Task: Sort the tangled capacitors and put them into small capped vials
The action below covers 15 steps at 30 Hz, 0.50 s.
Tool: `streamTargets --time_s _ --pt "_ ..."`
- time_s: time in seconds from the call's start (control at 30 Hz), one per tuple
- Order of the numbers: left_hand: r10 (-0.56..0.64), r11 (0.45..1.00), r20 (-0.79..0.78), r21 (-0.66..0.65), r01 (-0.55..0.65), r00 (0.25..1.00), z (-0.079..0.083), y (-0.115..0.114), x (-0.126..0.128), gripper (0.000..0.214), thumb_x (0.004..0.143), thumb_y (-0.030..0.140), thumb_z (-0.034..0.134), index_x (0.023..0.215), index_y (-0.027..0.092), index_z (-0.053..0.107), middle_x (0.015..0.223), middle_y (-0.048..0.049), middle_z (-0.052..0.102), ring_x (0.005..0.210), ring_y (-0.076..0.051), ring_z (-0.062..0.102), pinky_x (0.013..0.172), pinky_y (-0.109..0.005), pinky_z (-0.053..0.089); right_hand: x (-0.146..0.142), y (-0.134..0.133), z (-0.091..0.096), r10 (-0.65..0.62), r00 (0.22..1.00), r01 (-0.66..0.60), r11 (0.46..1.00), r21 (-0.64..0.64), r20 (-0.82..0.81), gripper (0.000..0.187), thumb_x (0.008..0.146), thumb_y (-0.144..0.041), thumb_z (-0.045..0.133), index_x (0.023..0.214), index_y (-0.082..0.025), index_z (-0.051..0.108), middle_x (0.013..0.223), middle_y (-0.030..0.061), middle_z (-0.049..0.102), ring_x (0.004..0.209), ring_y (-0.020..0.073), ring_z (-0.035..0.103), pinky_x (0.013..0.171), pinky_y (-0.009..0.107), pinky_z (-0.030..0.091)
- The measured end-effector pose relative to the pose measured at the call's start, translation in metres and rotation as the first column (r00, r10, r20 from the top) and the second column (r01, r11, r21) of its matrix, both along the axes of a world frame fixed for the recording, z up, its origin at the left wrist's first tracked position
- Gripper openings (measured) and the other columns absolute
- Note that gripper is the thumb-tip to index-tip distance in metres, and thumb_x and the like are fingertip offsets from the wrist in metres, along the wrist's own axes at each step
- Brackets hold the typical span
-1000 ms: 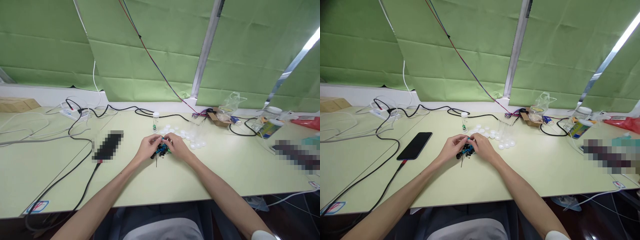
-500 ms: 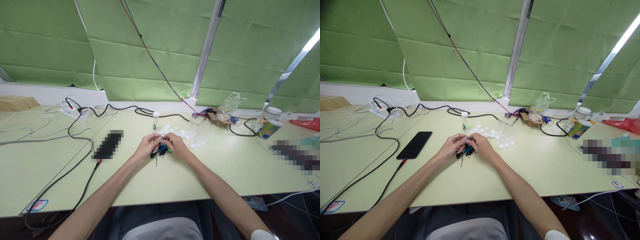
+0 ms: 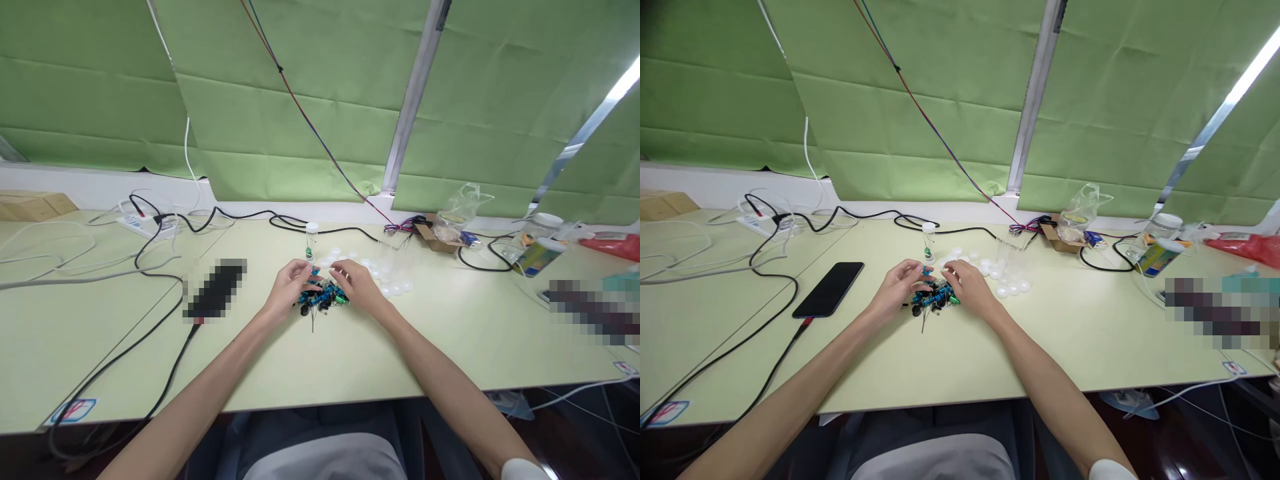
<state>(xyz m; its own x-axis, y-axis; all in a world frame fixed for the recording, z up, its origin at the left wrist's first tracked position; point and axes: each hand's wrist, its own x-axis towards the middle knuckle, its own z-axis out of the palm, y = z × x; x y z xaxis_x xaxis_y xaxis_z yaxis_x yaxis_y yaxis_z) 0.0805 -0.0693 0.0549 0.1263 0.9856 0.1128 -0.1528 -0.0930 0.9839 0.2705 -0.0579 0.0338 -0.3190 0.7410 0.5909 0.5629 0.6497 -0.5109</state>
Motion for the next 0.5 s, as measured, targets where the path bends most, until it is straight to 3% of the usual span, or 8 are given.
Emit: streamTargets --time_s 0.2,0.5 --pt "0.016 0.999 0.036 -0.041 -0.014 0.999 0.002 -0.003 0.002 0.037 0.072 0.048 0.076 0.086 0.019 0.058 0.089 -0.0072 0.067 0.068 -0.016 0.065 0.059 -0.028 0.053 0.01 0.014 -0.01 -0.091 0.989 0.098 0.994 -0.05 0.116 0.014 0.095 -0.021 0.051 0.098 -0.018 0.065 0.089 0.0065 0.066 0.081 0.0182 0.058 0.078 0.031 0.043" --pt "0.029 0.998 0.009 -0.054 -0.028 1.0 0.003 -0.004 0.003 0.037 0.073 0.049 0.075 0.084 0.018 0.059 0.084 -0.0049 0.065 0.058 -0.011 0.058 0.053 -0.026 0.048 0.002 0.016 -0.009 -0.032 0.96 0.072 0.988 -0.135 0.276 0.021 0.096 -0.019 0.051 0.106 -0.017 0.069 0.093 0.0089 0.06 0.086 0.019 0.057 0.076 0.029 0.039"
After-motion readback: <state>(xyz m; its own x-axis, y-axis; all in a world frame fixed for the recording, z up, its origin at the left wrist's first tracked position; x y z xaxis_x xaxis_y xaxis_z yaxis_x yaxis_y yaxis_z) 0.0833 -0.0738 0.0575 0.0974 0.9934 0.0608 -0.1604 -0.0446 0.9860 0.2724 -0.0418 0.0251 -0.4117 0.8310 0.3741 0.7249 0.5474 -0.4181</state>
